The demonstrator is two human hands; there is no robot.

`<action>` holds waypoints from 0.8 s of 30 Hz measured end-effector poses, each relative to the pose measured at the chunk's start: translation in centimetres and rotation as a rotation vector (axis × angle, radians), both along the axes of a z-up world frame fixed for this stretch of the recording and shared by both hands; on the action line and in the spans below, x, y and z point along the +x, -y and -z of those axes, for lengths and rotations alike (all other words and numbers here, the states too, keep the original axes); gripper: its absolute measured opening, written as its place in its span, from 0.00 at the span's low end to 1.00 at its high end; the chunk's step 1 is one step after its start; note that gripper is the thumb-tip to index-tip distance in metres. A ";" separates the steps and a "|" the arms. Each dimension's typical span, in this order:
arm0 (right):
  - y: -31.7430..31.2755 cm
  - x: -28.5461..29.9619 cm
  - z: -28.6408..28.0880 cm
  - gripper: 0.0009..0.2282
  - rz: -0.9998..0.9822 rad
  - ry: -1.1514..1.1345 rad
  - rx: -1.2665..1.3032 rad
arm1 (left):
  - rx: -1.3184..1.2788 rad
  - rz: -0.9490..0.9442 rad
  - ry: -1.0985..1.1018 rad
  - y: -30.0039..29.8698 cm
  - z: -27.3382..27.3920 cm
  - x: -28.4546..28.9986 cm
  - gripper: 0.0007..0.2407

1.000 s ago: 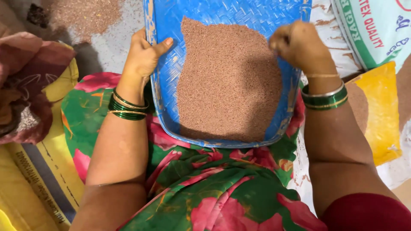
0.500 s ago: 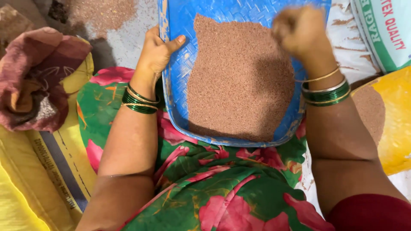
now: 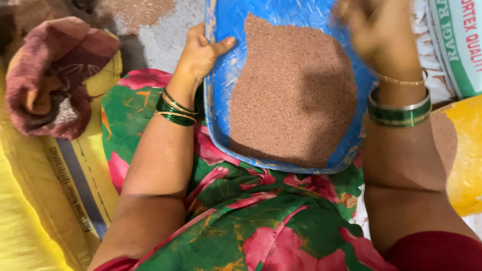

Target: Winnowing and sorting ragi grains using a blue tray.

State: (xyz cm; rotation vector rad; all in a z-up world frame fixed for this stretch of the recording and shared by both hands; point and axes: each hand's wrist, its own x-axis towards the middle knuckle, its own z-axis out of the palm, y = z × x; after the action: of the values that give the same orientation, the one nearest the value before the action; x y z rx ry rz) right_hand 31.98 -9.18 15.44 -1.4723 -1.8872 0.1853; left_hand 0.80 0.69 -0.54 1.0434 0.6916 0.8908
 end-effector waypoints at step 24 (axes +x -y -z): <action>11.2 -0.7 2.1 0.20 -0.265 0.391 -1.043 | 0.076 -0.028 -0.029 -0.8 2.7 0.4 0.11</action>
State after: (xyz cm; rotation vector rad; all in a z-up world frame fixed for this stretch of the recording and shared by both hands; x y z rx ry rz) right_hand 31.32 -20.37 13.33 -1.9821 -2.4539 1.2346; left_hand 1.19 1.49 -3.25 1.1184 0.7025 0.9334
